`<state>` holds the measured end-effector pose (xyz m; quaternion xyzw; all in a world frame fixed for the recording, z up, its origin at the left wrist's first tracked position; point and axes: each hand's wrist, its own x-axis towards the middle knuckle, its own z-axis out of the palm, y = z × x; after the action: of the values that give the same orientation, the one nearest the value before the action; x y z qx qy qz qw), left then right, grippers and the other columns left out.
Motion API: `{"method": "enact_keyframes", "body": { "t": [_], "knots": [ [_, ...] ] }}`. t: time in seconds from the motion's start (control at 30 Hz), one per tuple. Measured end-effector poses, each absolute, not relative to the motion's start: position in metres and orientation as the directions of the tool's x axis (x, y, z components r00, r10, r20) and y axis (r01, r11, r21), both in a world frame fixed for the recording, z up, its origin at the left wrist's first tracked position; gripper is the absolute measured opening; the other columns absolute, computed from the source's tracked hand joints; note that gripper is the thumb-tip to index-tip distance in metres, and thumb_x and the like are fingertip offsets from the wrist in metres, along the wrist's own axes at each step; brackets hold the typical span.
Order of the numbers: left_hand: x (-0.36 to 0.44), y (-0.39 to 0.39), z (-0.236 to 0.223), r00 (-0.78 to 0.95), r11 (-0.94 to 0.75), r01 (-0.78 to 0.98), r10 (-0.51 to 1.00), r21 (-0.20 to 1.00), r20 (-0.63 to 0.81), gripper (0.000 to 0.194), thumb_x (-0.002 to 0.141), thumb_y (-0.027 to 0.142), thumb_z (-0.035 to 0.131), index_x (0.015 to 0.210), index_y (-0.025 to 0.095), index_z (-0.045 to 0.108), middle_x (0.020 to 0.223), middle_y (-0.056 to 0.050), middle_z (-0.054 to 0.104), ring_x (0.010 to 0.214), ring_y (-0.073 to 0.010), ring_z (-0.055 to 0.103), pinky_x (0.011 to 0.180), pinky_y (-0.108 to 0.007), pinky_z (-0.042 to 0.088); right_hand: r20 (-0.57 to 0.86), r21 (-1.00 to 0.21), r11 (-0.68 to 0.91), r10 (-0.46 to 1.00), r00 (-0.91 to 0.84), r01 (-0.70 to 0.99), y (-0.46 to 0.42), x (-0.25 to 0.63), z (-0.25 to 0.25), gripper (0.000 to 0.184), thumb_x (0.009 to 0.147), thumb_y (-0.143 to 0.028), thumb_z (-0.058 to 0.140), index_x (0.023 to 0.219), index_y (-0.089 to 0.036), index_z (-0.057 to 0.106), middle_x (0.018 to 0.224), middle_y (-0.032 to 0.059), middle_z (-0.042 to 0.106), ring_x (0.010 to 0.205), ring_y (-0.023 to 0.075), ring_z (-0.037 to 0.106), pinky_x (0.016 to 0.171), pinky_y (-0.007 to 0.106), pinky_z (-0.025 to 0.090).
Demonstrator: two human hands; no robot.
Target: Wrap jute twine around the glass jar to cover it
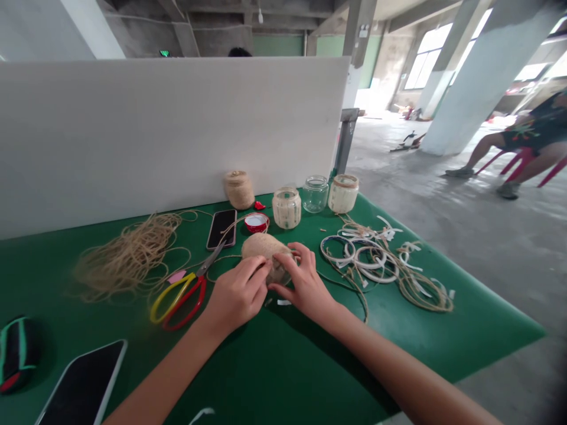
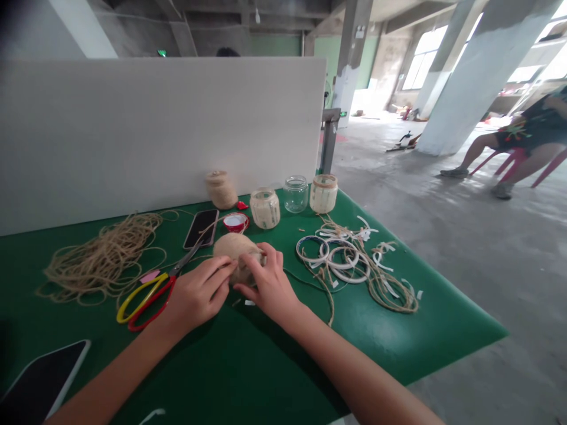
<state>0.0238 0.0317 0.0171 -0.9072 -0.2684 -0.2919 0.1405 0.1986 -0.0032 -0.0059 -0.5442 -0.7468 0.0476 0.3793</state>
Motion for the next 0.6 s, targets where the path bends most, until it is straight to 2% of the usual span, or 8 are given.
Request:
{"method": "enact_keyframes", "body": {
  "t": [0.2,0.37,0.5,0.6],
  "knots": [
    [0.0243,0.0327,0.0174,0.680,-0.822,0.564,0.407,-0.080,0.610,0.032,0.078,0.009,0.046,0.109,0.013,0.055,0.106,-0.010,0.059,0.096,-0.0200,0.056,0.081,-0.031,0.050,0.511,-0.512,0.416,0.851,-0.123,0.752,-0.0026,0.1995,-0.0056,0.050,0.074,-0.033,0.064,0.119,-0.026,0.043,0.123,0.0110,0.032,0.109,0.0258,0.040,0.091,0.048,0.043],
    [0.0263,0.0361,0.0180,0.643,-0.821,0.571,0.442,-0.006,0.626,0.031,0.079,0.006,0.043,0.104,0.014,0.058,0.102,-0.008,0.060,0.096,-0.0182,0.056,0.084,-0.031,0.048,0.514,-0.540,0.421,0.851,-0.111,0.729,-0.0009,0.1999,-0.0055,0.049,0.073,-0.032,0.065,0.117,-0.025,0.045,0.123,0.0100,0.031,0.110,0.0252,0.038,0.094,0.045,0.042],
    [0.0260,0.0374,0.0194,0.600,-0.822,0.566,0.462,0.061,0.653,0.032,0.079,0.004,0.040,0.103,0.015,0.058,0.101,-0.007,0.061,0.095,-0.0172,0.057,0.086,-0.030,0.048,0.519,-0.531,0.429,0.846,-0.120,0.731,0.0001,0.2009,-0.0058,0.049,0.071,-0.032,0.067,0.115,-0.025,0.047,0.123,0.0094,0.031,0.109,0.0237,0.038,0.094,0.042,0.042],
    [0.0255,0.0365,0.0210,0.621,-0.822,0.568,0.462,0.044,0.634,0.035,0.079,0.004,0.038,0.106,0.015,0.057,0.101,-0.007,0.061,0.095,-0.0171,0.057,0.084,-0.030,0.049,0.523,-0.507,0.434,0.842,-0.135,0.745,0.0001,0.2015,-0.0060,0.049,0.071,-0.035,0.067,0.116,-0.027,0.047,0.123,0.0094,0.032,0.108,0.0243,0.039,0.091,0.043,0.045]
  ]
}}
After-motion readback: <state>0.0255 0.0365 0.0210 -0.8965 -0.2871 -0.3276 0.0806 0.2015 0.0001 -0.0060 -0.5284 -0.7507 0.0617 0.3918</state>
